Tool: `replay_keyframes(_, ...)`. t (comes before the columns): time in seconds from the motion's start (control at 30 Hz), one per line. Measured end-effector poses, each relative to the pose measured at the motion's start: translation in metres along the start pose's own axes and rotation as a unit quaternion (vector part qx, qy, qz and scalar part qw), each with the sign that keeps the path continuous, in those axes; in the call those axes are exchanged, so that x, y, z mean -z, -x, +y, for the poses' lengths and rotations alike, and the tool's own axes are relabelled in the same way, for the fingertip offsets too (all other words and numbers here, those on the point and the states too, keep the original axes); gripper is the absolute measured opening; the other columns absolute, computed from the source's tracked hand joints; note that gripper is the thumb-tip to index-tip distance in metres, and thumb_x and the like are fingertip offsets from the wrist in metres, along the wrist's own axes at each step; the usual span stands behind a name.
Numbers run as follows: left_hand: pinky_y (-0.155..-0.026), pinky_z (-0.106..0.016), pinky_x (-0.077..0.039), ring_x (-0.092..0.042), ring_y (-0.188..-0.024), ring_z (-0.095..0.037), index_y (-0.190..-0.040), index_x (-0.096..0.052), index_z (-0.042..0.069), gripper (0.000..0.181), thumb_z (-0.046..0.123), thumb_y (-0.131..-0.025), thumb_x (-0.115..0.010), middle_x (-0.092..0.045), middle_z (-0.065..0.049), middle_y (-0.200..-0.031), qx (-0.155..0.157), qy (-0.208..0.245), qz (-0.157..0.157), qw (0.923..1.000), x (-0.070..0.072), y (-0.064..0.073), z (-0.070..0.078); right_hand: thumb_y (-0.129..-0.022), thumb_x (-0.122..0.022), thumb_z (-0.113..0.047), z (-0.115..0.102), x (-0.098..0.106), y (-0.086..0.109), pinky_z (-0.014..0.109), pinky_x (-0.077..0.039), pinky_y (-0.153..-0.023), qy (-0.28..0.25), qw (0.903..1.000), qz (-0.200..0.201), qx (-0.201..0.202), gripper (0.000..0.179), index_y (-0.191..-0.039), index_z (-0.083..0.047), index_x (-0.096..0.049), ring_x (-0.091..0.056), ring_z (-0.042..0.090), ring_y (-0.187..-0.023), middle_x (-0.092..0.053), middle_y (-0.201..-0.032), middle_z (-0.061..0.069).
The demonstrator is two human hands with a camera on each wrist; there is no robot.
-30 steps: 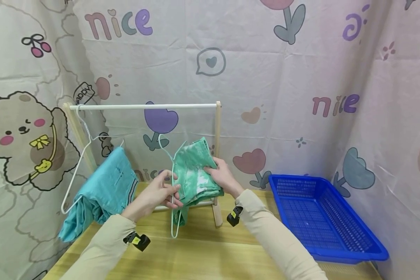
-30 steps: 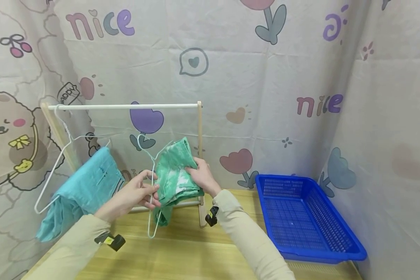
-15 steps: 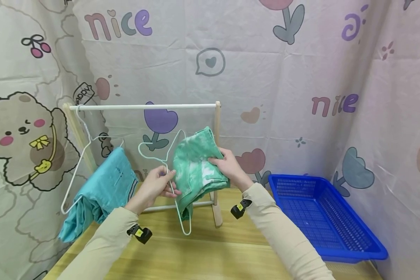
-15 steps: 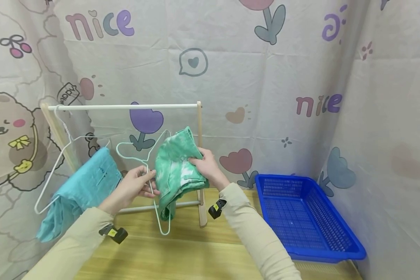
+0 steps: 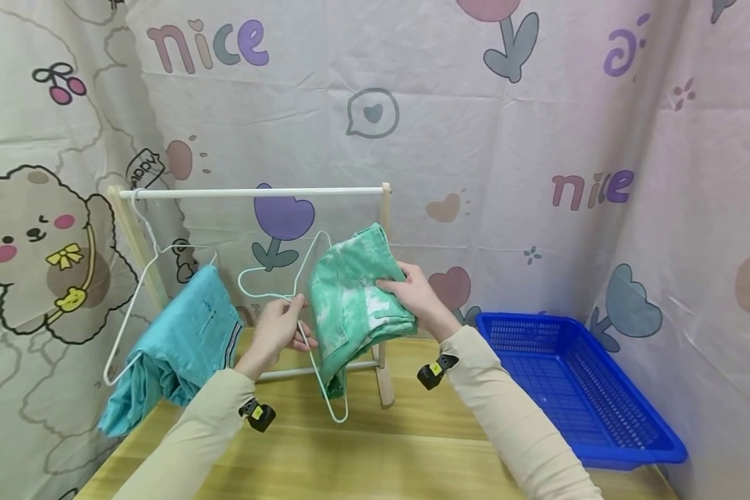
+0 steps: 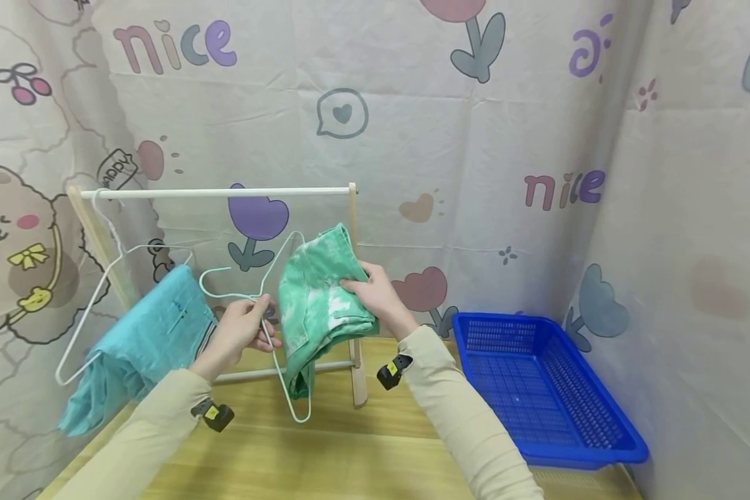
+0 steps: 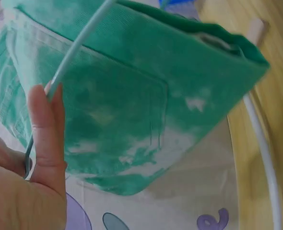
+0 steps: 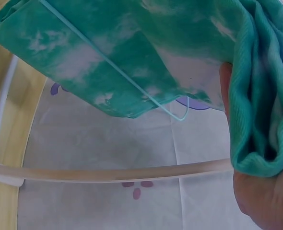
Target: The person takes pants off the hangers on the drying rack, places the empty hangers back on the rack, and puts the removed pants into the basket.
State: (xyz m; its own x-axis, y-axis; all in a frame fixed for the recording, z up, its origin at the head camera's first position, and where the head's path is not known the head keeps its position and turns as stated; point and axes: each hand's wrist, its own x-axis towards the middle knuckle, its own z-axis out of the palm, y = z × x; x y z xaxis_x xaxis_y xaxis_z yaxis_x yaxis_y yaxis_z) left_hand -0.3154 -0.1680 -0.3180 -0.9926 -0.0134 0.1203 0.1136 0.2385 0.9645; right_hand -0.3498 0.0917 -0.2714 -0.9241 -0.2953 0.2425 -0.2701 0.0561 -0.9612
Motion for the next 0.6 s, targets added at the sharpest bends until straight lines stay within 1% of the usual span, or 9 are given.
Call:
replay_keyframes(0.03,-0.056,-0.039,-0.06,-0.072,-0.06,-0.028,-0.129,-0.047,-0.007,0.052,0.038,-0.107,-0.035,-0.063,-0.012,-0.069,-0.004,-0.003,0.009,0.9999,-0.0013,-0.0002,0.0001,-0.095,-0.062,-0.011,0.0,0.0005,0.0001,0.033,-0.059,-0.071,-0.001,1.0,0.002,0.0,0.032,-0.126,-0.012,-0.062,-0.068,0.018,-0.078,-0.065,-0.108,0.015)
replay_keyframes(0.07,-0.055,-0.04,-0.06,-0.072,-0.06,-0.028,-0.133,-0.045,-0.007,0.051,0.036,-0.107,-0.036,-0.063,-0.013,-0.068,-0.011,-0.004,0.018,0.9998,-0.0026,-0.0005,0.0002,-0.095,-0.062,-0.011,-0.0002,0.001,0.0002,0.033,-0.059,-0.071,-0.002,1.0,0.003,0.0,0.032,-0.126,-0.011,-0.062,-0.068,0.018,-0.078,-0.065,-0.108,0.015)
replay_keyframes(0.13,-0.055,-0.043,-0.059,-0.071,-0.057,-0.027,-0.141,-0.039,-0.003,0.051,0.034,-0.106,-0.038,-0.064,-0.012,-0.067,-0.023,-0.002,0.032,0.9992,-0.0051,-0.0011,0.0003,-0.095,-0.062,-0.011,-0.0009,0.0018,0.0009,0.033,-0.059,-0.071,-0.003,1.0,0.002,0.0,0.032,-0.127,-0.012,-0.062,-0.068,0.018,-0.077,-0.065,-0.107,0.015)
replay_keyframes(0.23,-0.055,-0.046,-0.059,-0.069,-0.053,-0.025,-0.152,-0.03,0.007,0.054,0.029,-0.105,-0.044,-0.063,-0.012,-0.069,-0.047,0.017,0.042,0.9979,-0.0082,-0.0025,0.0003,-0.095,-0.062,-0.012,-0.0022,0.0027,0.0016,0.034,-0.06,-0.071,-0.006,1.0,0.002,0.0,0.033,-0.128,-0.012,-0.061,-0.069,0.018,-0.077,-0.066,-0.106,0.014)
replay_keyframes(0.27,-0.054,-0.046,-0.059,-0.069,-0.053,-0.023,-0.154,-0.028,0.008,0.056,0.027,-0.105,-0.046,-0.063,-0.012,-0.07,-0.054,0.026,0.045,0.9972,-0.0086,-0.0032,0.0002,-0.095,-0.062,-0.013,-0.0029,0.003,0.0019,0.035,-0.06,-0.071,-0.007,1.0,0.003,0.0,0.033,-0.128,-0.012,-0.061,-0.069,0.018,-0.077,-0.066,-0.106,0.014)
replay_keyframes(0.3,-0.053,-0.045,-0.059,-0.068,-0.052,-0.022,-0.153,-0.032,0.009,0.054,0.027,-0.104,-0.048,-0.063,-0.011,-0.07,-0.055,0.034,0.052,0.9966,-0.0092,-0.0036,0.0003,-0.095,-0.062,-0.013,-0.0035,0.0033,0.0022,0.035,-0.06,-0.071,-0.008,1.0,0.005,0.0,0.033,-0.128,-0.012,-0.061,-0.069,0.018,-0.077,-0.066,-0.105,0.014)
replay_keyframes(0.43,-0.05,-0.037,-0.058,-0.068,-0.052,-0.021,-0.144,-0.046,0.003,0.049,0.029,-0.103,-0.051,-0.065,-0.01,-0.07,-0.066,0.046,0.071,0.9943,-0.0086,-0.0055,0.0005,-0.094,-0.063,-0.013,-0.0054,0.0041,0.003,0.034,-0.06,-0.071,-0.019,0.9997,0.017,-0.002,0.032,-0.126,-0.012,-0.062,-0.069,0.019,-0.078,-0.067,-0.103,0.013)
replay_keyframes(0.5,-0.048,-0.035,-0.058,-0.068,-0.051,-0.021,-0.139,-0.05,0.001,0.046,0.029,-0.102,-0.051,-0.066,-0.011,-0.069,-0.068,0.036,0.083,0.9936,-0.0079,-0.0058,0.0005,-0.094,-0.063,-0.012,-0.0059,0.0038,0.0038,0.034,-0.06,-0.071,-0.023,0.9996,0.018,-0.004,0.032,-0.126,-0.012,-0.062,-0.069,0.019,-0.078,-0.067,-0.103,0.013)
replay_keyframes(0.6,-0.046,-0.034,-0.056,-0.066,-0.048,-0.018,-0.132,-0.056,-0.005,0.041,0.023,-0.102,-0.051,-0.067,-0.015,-0.069,-0.08,0.013,0.096,0.9921,-0.0074,-0.0058,-0.0002,-0.094,-0.063,-0.012,-0.0057,0.0034,0.0045,0.033,-0.06,-0.071,-0.025,0.9996,0.013,-0.006,0.033,-0.127,-0.011,-0.062,-0.069,0.018,-0.078,-0.067,-0.102,0.013)
